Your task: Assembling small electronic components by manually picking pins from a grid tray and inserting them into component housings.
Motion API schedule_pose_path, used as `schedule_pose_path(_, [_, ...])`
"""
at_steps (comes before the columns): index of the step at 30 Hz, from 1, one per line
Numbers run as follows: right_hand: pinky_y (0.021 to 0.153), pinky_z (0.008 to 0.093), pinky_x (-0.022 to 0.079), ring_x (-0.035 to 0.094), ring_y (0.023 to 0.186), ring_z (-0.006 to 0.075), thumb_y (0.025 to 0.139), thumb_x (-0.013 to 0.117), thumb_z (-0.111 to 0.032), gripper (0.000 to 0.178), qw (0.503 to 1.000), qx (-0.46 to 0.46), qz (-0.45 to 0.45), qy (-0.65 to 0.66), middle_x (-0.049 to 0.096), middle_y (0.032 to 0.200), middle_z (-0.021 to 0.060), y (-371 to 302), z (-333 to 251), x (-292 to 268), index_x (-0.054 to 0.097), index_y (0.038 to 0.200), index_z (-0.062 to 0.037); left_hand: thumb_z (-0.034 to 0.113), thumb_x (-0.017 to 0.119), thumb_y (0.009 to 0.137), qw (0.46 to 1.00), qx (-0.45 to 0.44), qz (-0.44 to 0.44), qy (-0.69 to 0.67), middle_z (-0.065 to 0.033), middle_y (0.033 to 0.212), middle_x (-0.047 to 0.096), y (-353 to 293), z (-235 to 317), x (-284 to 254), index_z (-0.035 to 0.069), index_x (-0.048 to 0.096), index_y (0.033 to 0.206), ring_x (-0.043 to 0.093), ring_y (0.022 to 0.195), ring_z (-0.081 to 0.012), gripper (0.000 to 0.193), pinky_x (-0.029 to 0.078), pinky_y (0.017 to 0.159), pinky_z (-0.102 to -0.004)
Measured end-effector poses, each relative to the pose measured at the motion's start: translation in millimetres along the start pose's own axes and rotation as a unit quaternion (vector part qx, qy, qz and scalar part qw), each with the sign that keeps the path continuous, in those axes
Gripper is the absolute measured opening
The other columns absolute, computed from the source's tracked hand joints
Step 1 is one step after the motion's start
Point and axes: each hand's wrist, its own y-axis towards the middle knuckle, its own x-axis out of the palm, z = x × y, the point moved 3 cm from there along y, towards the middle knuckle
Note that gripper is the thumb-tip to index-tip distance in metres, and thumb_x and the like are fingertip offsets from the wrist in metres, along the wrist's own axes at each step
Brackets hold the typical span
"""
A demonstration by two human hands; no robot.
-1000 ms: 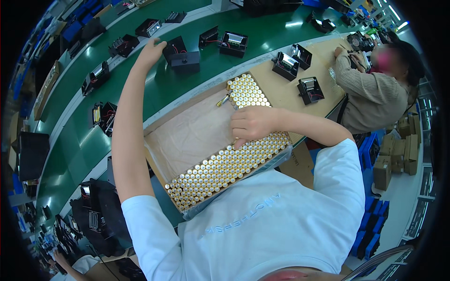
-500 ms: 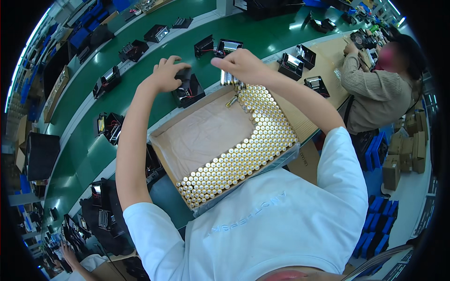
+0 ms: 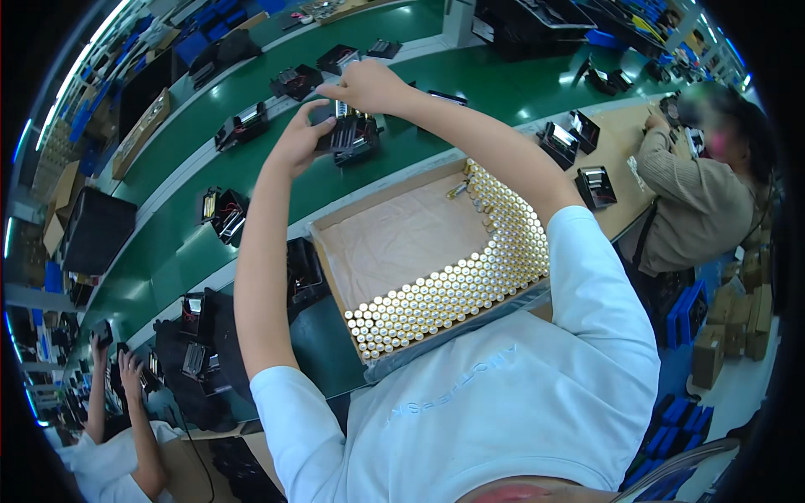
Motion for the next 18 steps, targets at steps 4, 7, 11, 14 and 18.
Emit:
schedule_pose_path(4, [0.054,0.0368,0.048,0.053,0.048,0.0259,0.092,0.054,-0.051,0.064,0.999,-0.022,-0.004,-0.043,0.056,0.053,0.0103,18,-24,21,0.064,0.061,0.0037,0.011,0.052,0.097,0.985,-0.020,0.070,-0.153,-0.0175,0.115,0.058,-15,2,-1,0.001,0.047,0.126,0.063,0.096,-0.0246,0.031,0.054,0.082,-0.0432])
schedule_pose_path(7, [0.057,0.0379,0.053,0.060,0.051,0.0293,0.089,0.056,-0.051,0.059,0.996,-0.032,-0.013,-0.079,0.063,0.059,0.0127,22,-36,30,0.070,0.065,0.0016,0.014,0.052,0.097,0.953,-0.024,0.097,-0.286,-0.0192,0.115,0.057,-17,-1,-3,0.004,0.046,0.127,0.060,0.101,-0.0244,0.032,0.053,0.084,-0.0414])
schedule_pose_path(11, [0.050,0.0361,0.048,0.055,0.046,0.0278,0.089,0.056,-0.052,0.061,0.996,-0.048,-0.032,-0.070,0.059,0.055,0.0111,26,-35,32,0.068,0.061,0.0004,0.012,0.052,0.095,0.944,-0.035,0.116,-0.308,-0.0195,0.115,0.056,-22,5,5,0.002,0.049,0.123,0.059,0.103,-0.0261,0.030,0.054,0.083,-0.0421])
schedule_pose_path(14, [0.047,0.0349,0.045,0.053,0.044,0.0272,0.089,0.057,-0.053,0.061,0.994,-0.072,-0.016,-0.082,0.059,0.054,0.0100,23,-36,33,0.068,0.060,-0.0009,0.009,0.052,0.095,0.944,-0.029,0.128,-0.303,-0.0197,0.113,0.057,-15,-6,-5,0.000,0.050,0.121,0.060,0.102,-0.0277,0.028,0.055,0.082,-0.0430])
schedule_pose_path(18, [0.044,0.0329,0.042,0.053,0.044,0.0266,0.088,0.058,-0.052,0.058,0.984,-0.124,0.047,-0.122,0.062,0.056,0.0084,4,-44,41,0.070,0.061,-0.0034,0.005,0.049,0.095,0.952,-0.010,0.148,-0.268,-0.0202,0.106,0.058,7,-40,-25,-0.003,0.050,0.118,0.063,0.095,-0.0310,0.025,0.058,0.079,-0.0452])
